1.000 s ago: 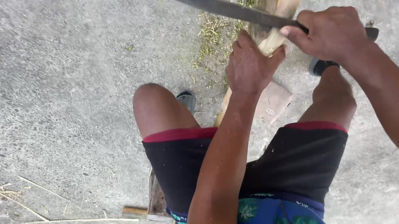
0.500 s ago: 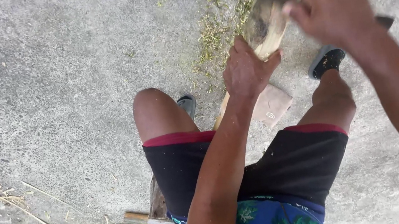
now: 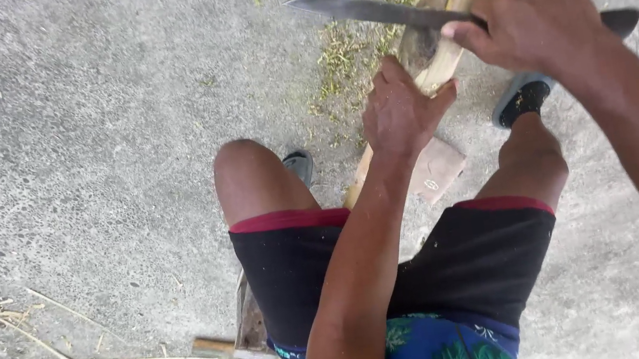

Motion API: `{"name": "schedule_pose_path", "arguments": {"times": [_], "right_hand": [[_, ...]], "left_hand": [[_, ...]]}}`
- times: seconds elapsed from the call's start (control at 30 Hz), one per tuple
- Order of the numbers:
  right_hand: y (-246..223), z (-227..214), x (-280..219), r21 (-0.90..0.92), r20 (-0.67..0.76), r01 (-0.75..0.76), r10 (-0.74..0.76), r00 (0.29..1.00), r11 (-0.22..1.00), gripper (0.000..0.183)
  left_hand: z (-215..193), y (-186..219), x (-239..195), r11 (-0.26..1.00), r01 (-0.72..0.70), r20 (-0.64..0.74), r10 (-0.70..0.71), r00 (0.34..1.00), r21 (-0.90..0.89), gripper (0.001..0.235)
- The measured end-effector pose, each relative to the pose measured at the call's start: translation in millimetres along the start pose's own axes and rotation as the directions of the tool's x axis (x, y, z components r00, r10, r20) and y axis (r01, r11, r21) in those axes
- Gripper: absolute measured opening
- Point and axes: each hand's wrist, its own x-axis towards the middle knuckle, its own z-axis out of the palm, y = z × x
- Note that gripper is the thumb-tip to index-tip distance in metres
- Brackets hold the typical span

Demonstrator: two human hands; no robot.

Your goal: Shaving and smoothing a bamboo pole using a machete.

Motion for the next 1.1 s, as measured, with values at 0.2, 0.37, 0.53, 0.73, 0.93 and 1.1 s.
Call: {"name": "schedule_pose_path", "arguments": {"times": [0.2,0.37,0.53,0.73,0.93,1.1], "right_hand": [[18.7,4.4,9.8,0.065,-0.005,-0.045,0.046,0.999,0.997,0.064],[26.6,-11.8,9.7,-0.007,-0.101,-0.2,0.198,0.975,0.98,0.069],[53.9,41.2,22.7,0.069,-0.148,-0.068,0.078,0.986,0.995,0.062],[37.9,37.8,9.7,0.128,-0.329,-0.087,0.125,0.936,0.988,0.054],[107.3,98.3,38.6,-0.106,-0.533,-0.042,-0.021,0.846,0.993,0.035],[119.3,110.3,22.2,0.583,-0.482,-0.01,0.355,0.801,0.813,0.045]], "left_hand": [[0.4,-1.1,1.1,1.0,-0.029,-0.024,0.029,0.999,-0.002,0.083],[2.8,-4.5,2.1,1.0,-0.01,-0.012,0.01,1.0,0.004,0.083],[2.3,-0.8,0.3,0.999,-0.025,-0.018,0.026,1.0,0.019,0.085],[1.6,-1.1,-1.5,0.999,-0.019,-0.018,0.019,1.0,-0.025,0.082],[-1.8,1.7,-3.3,1.0,-0.02,-0.021,0.02,1.0,-0.005,0.082],[2.4,-1.2,-1.0,1.0,-0.008,-0.011,0.008,1.0,-0.022,0.084]]}}
